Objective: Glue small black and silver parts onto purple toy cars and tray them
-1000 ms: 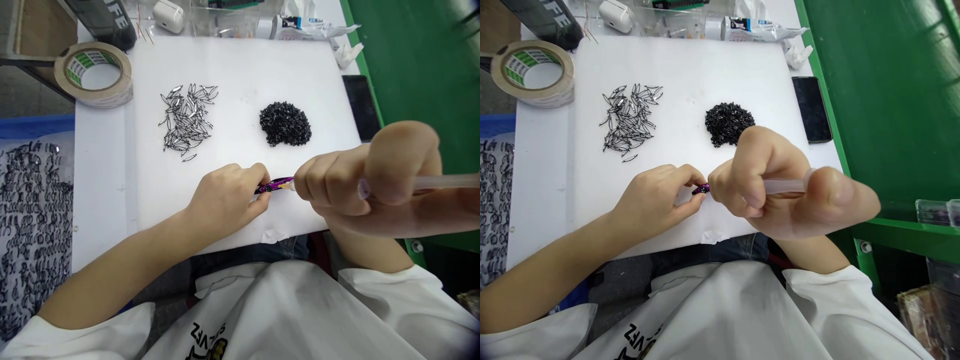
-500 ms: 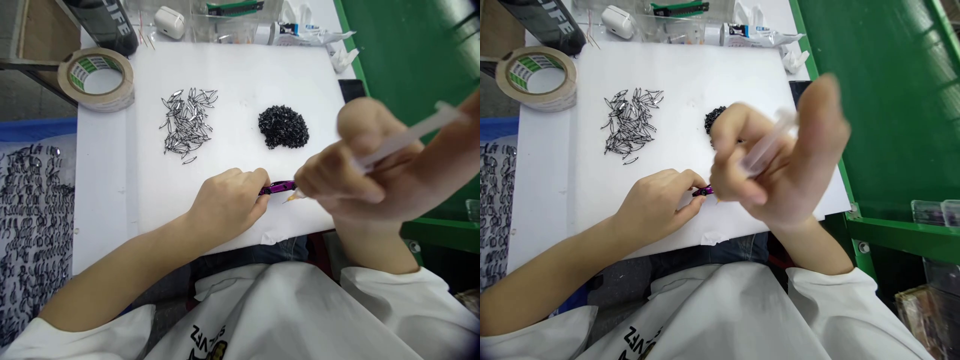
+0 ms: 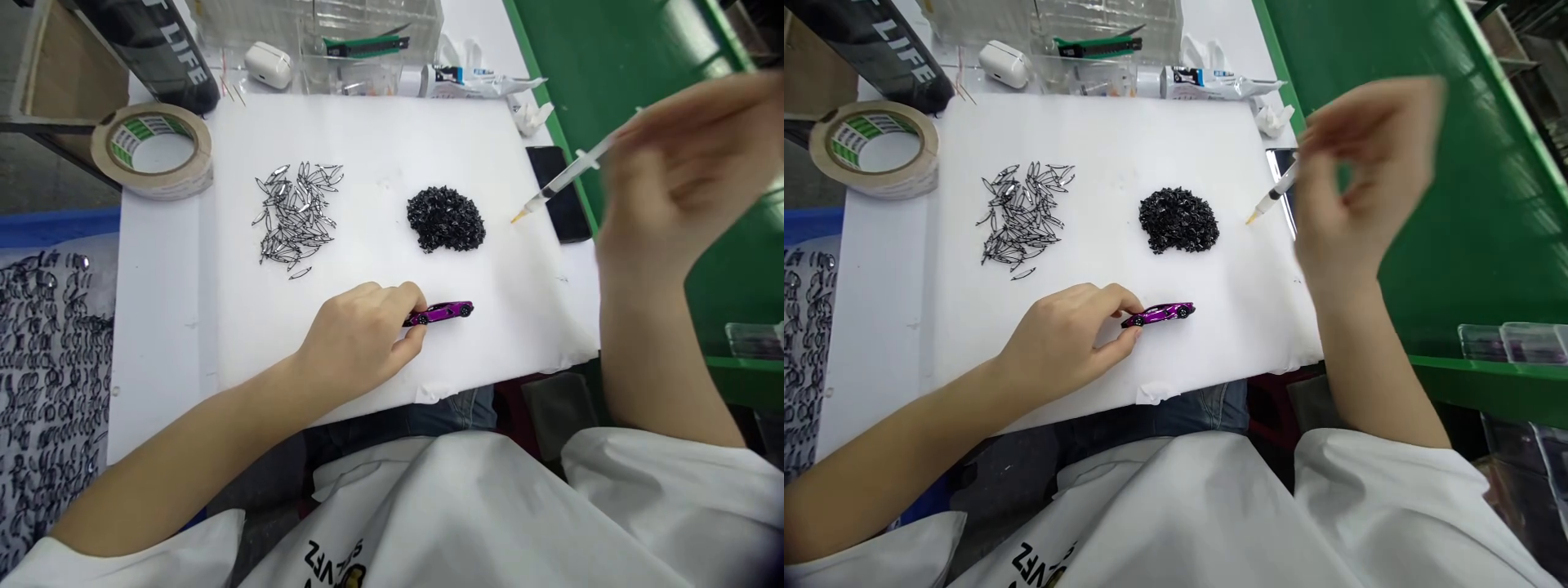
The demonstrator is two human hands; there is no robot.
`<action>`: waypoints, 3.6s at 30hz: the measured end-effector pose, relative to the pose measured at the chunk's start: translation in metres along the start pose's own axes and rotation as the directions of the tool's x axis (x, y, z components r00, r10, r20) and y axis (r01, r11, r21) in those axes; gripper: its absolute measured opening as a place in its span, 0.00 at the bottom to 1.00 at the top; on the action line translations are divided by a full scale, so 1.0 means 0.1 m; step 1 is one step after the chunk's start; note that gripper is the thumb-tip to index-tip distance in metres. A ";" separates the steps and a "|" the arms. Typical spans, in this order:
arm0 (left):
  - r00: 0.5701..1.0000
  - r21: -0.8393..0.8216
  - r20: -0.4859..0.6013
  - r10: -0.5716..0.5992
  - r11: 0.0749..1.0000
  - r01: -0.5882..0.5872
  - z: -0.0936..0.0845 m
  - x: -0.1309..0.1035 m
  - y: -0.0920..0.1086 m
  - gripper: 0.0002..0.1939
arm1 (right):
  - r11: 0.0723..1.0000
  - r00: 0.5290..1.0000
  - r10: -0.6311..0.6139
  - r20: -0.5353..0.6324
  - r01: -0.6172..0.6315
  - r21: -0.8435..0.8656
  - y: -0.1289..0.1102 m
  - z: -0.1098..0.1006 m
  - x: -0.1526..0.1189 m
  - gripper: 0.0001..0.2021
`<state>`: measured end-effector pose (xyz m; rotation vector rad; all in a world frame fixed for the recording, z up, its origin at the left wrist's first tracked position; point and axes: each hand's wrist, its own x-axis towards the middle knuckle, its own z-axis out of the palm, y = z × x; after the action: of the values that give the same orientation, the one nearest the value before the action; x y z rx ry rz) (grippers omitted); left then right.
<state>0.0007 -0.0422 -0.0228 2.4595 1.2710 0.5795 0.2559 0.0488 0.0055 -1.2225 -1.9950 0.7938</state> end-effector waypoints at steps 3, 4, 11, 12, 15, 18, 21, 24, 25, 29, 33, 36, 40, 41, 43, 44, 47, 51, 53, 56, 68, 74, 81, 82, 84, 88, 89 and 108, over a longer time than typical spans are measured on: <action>1.000 -0.004 -0.006 -0.005 1.000 0.005 0.00 0.00 0.00 0.06 | 0.877 0.986 -0.163 -0.014 0.138 -0.460 -0.25 0.37 -0.13 0.06; 1.000 -0.007 -0.003 -0.008 1.000 0.008 0.01 0.00 0.00 0.06 | 0.806 0.983 -0.175 0.055 0.175 -0.565 -0.29 0.48 -0.13 0.07; 1.000 -0.004 -0.005 -0.003 1.000 0.003 0.04 -0.01 -0.02 0.06 | 0.570 0.958 -0.114 0.264 0.281 -0.772 -0.19 0.73 0.02 0.11; 1.000 -0.004 -0.005 0.001 1.000 -0.001 0.04 -0.02 -0.02 0.05 | 0.561 0.958 -0.115 0.263 0.282 -0.778 -0.19 0.73 0.02 0.11; 1.000 -0.006 0.002 0.003 1.000 -0.003 0.03 -0.02 -0.02 0.06 | 0.563 0.964 -0.096 0.247 0.257 -0.785 -0.22 0.72 0.01 0.12; 1.000 -0.008 0.004 0.001 1.000 -0.001 0.03 -0.01 -0.02 0.06 | 0.650 0.988 -0.036 0.153 0.140 -0.747 -0.28 0.66 -0.04 0.10; 1.000 -0.008 -0.004 0.008 1.000 -0.008 0.03 -0.01 -0.02 0.05 | 0.774 0.990 0.107 0.089 -0.027 -0.632 -0.30 0.59 -0.14 0.06; 1.000 -0.009 -0.007 0.007 1.000 -0.007 0.04 -0.01 -0.02 0.05 | 0.757 0.987 0.128 0.098 -0.033 -0.652 -0.25 0.58 -0.25 0.06; 1.000 -0.010 -0.007 0.003 1.000 -0.003 0.04 -0.01 -0.02 0.05 | 0.720 0.991 0.095 0.096 -0.002 -0.694 -0.23 0.58 -0.28 0.07; 1.000 -0.017 0.003 -0.007 1.000 0.007 0.03 -0.01 -0.02 0.05 | 0.557 0.993 -0.016 0.117 0.106 -0.824 -0.18 0.55 -0.32 0.12; 1.000 -0.019 0.016 -0.013 1.000 0.013 0.02 0.00 -0.02 0.06 | 0.579 0.964 -0.112 0.243 0.262 -0.772 -0.13 0.42 -0.27 0.09; 1.000 -0.014 0.016 -0.009 1.000 0.009 0.02 0.00 -0.02 0.06 | 0.591 0.919 -0.167 0.358 0.384 -0.709 -0.07 0.36 -0.21 0.09; 1.000 -0.016 0.022 -0.010 1.000 0.011 0.02 -0.01 -0.02 0.05 | 0.553 0.890 -0.210 0.404 0.449 -0.702 -0.02 0.36 -0.17 0.10; 1.000 -0.020 0.024 -0.011 1.000 0.011 0.02 -0.01 -0.02 0.05 | 0.540 0.885 -0.218 0.412 0.461 -0.705 -0.02 0.37 -0.17 0.10; 1.000 -0.026 0.025 -0.011 1.000 0.012 0.02 -0.01 -0.02 0.05 | 0.507 0.875 -0.231 0.426 0.482 -0.715 -0.02 0.39 -0.16 0.10; 1.000 -0.028 0.027 -0.012 1.000 0.013 0.02 -0.01 -0.02 0.06 | 0.490 0.871 -0.237 0.430 0.489 -0.721 -0.02 0.39 -0.16 0.10; 0.999 -0.029 0.033 -0.018 0.999 0.019 0.02 0.00 -0.02 0.06 | 0.449 0.870 -0.265 0.416 0.493 -0.745 -0.03 0.41 -0.16 0.10; 0.999 -0.027 0.031 -0.020 0.999 0.021 0.02 0.00 -0.03 0.06 | 0.459 0.877 -0.330 0.349 0.472 -0.753 -0.14 0.44 -0.22 0.07; 0.999 -0.025 0.031 -0.019 0.999 0.020 0.02 0.00 -0.02 0.06 | 0.529 0.885 -0.372 0.280 0.450 -0.719 -0.27 0.47 -0.29 0.06; 0.999 -0.019 0.030 -0.017 1.000 0.018 0.02 0.00 -0.02 0.06 | 0.569 0.860 -0.453 0.235 0.482 -0.666 -0.48 0.53 -0.43 0.04; 1.000 -0.007 0.022 -0.008 1.000 0.009 0.02 0.00 -0.01 0.05 | 0.436 0.773 -0.510 0.378 0.611 -0.661 -0.51 0.57 -0.53 0.02; 1.000 -0.017 0.008 0.003 1.000 -0.003 0.02 0.01 -0.02 0.05 | 0.398 0.758 -0.493 0.427 0.633 -0.664 -0.53 0.56 -0.52 0.05; 1.000 -0.014 0.003 0.003 1.000 -0.003 0.03 0.01 -0.02 0.05 | 0.387 0.760 -0.503 0.411 0.623 -0.679 -0.52 0.59 -0.54 0.04; 1.000 -0.013 -0.002 0.004 1.000 -0.004 0.03 0.01 -0.01 0.05 | 0.385 0.753 -0.525 0.396 0.625 -0.679 -0.52 0.60 -0.55 0.03; 1.000 -0.014 -0.007 0.007 1.000 -0.007 0.03 0.01 -0.01 0.05 | 0.383 0.748 -0.549 0.373 0.622 -0.683 -0.51 0.62 -0.56 0.02; 1.000 -0.012 -0.003 0.007 1.000 -0.007 0.03 0.01 -0.02 0.05 | 0.400 0.768 -0.538 0.348 0.595 -0.697 -0.50 0.65 -0.59 0.03; 1.000 -0.012 -0.001 0.005 1.000 -0.006 0.03 0.01 -0.02 0.05 | 0.404 0.775 -0.532 0.341 0.587 -0.702 -0.50 0.66 -0.60 0.04; 0.996 -0.015 0.087 0.035 0.999 -0.033 0.00 0.00 -0.01 0.07 | 0.827 0.935 -0.352 -0.043 0.289 -0.482 -0.51 0.51 -0.43 0.05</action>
<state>-0.0001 -0.0412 -0.0229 2.4712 1.1902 0.4819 0.2044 -0.0176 0.0046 -1.1044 -2.2735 0.0525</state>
